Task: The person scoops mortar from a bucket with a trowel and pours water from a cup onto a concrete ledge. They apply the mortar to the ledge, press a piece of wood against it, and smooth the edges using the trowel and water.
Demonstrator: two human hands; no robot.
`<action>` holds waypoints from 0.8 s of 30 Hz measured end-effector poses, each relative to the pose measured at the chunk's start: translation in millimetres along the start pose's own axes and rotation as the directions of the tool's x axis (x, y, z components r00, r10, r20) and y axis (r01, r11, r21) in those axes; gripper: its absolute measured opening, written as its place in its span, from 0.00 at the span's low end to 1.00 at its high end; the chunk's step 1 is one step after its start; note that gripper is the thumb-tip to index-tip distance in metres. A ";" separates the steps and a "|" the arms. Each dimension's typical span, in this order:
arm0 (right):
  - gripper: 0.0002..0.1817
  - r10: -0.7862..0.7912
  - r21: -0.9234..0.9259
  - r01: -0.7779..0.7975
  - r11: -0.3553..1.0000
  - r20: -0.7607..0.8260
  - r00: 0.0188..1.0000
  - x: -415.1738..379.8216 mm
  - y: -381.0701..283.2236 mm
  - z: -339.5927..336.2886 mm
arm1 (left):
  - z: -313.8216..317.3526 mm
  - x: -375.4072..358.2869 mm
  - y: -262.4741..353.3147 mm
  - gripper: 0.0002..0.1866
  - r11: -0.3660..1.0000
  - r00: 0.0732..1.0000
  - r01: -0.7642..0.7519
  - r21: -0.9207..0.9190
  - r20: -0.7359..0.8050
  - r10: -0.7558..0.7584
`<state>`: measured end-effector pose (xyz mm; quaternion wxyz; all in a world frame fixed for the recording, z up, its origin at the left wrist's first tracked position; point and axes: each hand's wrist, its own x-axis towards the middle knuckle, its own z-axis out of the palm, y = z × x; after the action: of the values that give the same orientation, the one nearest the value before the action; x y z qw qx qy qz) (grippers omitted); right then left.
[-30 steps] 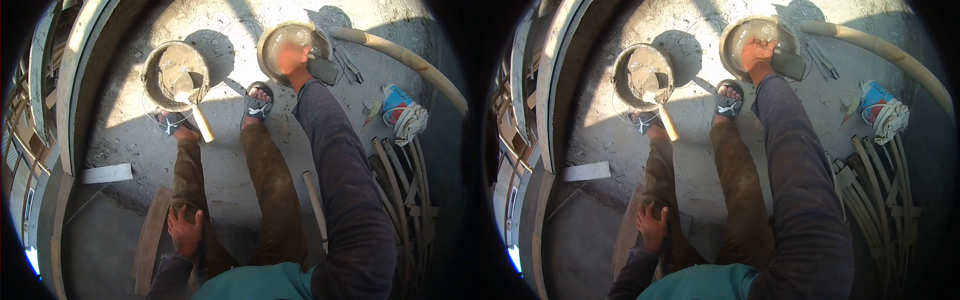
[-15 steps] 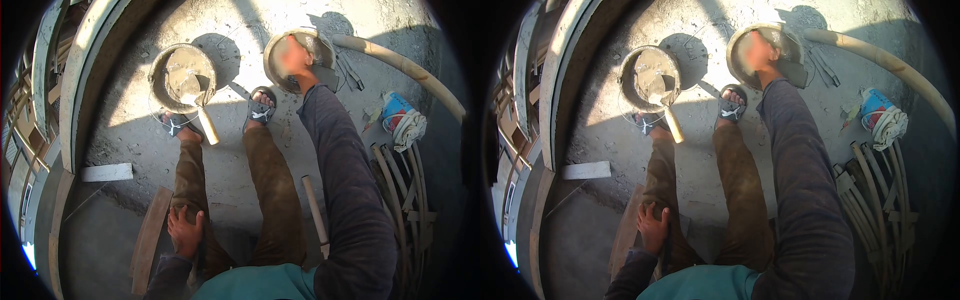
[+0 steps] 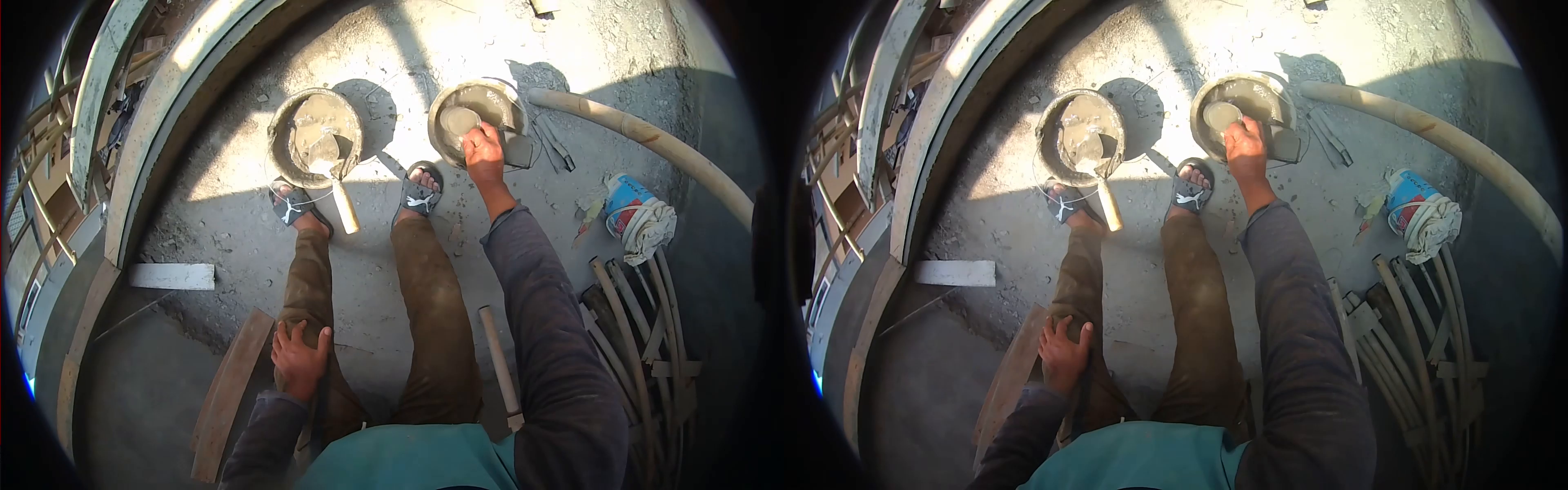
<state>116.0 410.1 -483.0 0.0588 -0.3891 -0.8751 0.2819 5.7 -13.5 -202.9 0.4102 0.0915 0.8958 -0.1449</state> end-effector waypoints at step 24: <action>0.07 -0.701 0.222 0.687 0.692 0.436 0.565 -33.6 -434.5 -191.0 | -235.8 0.4 -10.7 0.14 0.591 0.920 -0.377 -0.713 -0.364 0.148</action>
<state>-80.7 237.7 -85.5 -0.0530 0.0710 -0.9376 0.3364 -164.7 55.4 -54.7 0.3020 0.0583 0.8931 0.3282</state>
